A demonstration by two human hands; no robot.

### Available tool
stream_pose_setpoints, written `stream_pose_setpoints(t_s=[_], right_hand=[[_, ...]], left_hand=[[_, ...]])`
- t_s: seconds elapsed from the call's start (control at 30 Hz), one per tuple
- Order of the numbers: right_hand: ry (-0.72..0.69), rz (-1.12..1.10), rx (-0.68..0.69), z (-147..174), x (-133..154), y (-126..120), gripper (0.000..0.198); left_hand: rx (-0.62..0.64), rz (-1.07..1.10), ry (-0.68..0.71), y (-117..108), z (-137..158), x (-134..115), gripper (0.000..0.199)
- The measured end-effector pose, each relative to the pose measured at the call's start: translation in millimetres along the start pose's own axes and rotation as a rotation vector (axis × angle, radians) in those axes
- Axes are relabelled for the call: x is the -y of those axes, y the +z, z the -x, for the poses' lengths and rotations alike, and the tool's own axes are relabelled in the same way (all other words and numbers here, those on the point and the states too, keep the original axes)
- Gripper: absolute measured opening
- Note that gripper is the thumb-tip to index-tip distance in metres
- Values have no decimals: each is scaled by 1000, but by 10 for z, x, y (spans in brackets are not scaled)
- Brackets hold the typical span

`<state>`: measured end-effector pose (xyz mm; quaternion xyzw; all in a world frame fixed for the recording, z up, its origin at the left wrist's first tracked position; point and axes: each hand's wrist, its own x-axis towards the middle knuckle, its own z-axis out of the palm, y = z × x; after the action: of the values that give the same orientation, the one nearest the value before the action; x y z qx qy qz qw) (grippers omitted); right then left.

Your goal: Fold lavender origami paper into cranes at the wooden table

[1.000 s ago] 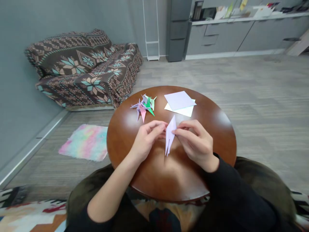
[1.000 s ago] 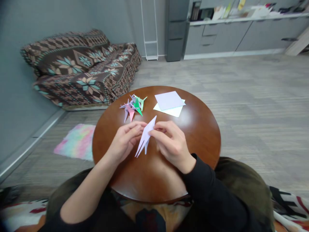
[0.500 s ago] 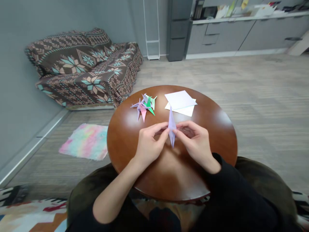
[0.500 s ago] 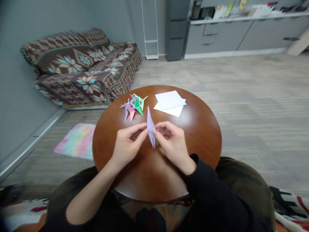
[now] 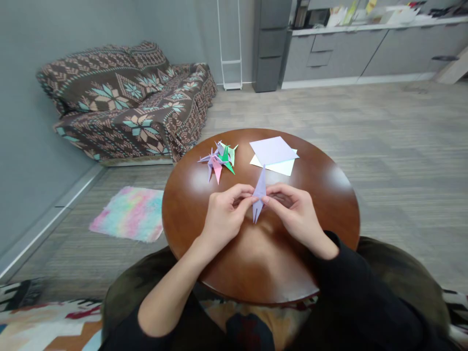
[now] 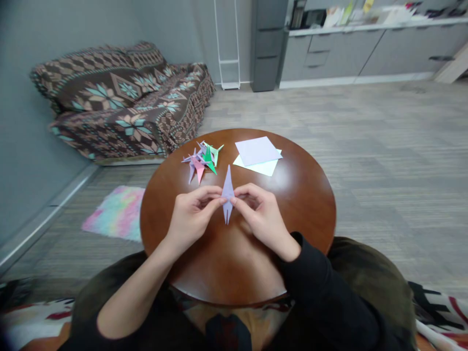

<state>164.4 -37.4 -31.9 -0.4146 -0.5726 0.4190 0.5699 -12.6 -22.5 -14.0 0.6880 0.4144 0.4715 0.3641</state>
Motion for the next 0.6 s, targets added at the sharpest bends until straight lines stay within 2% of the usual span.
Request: stream_pose_setpoints(t_s=[0.17, 0.3, 0.4, 0.5, 0.6], right_hand=[[-59, 58, -4, 30, 0, 5, 11], [-49, 82, -19, 40, 17, 17, 13], [-9, 16, -37, 24, 14, 24, 12], [-8, -80, -56, 6, 6, 25, 21], [-20, -104, -38, 2, 7, 22, 14]], left_hand=[[4, -10, 1, 13, -1, -12, 4], [7, -43, 29, 24, 1, -23, 7], [-12, -24, 39, 32, -5, -9, 7], [-11, 42, 12, 40, -12, 14, 8], [0, 142, -55, 45, -15, 18, 7]])
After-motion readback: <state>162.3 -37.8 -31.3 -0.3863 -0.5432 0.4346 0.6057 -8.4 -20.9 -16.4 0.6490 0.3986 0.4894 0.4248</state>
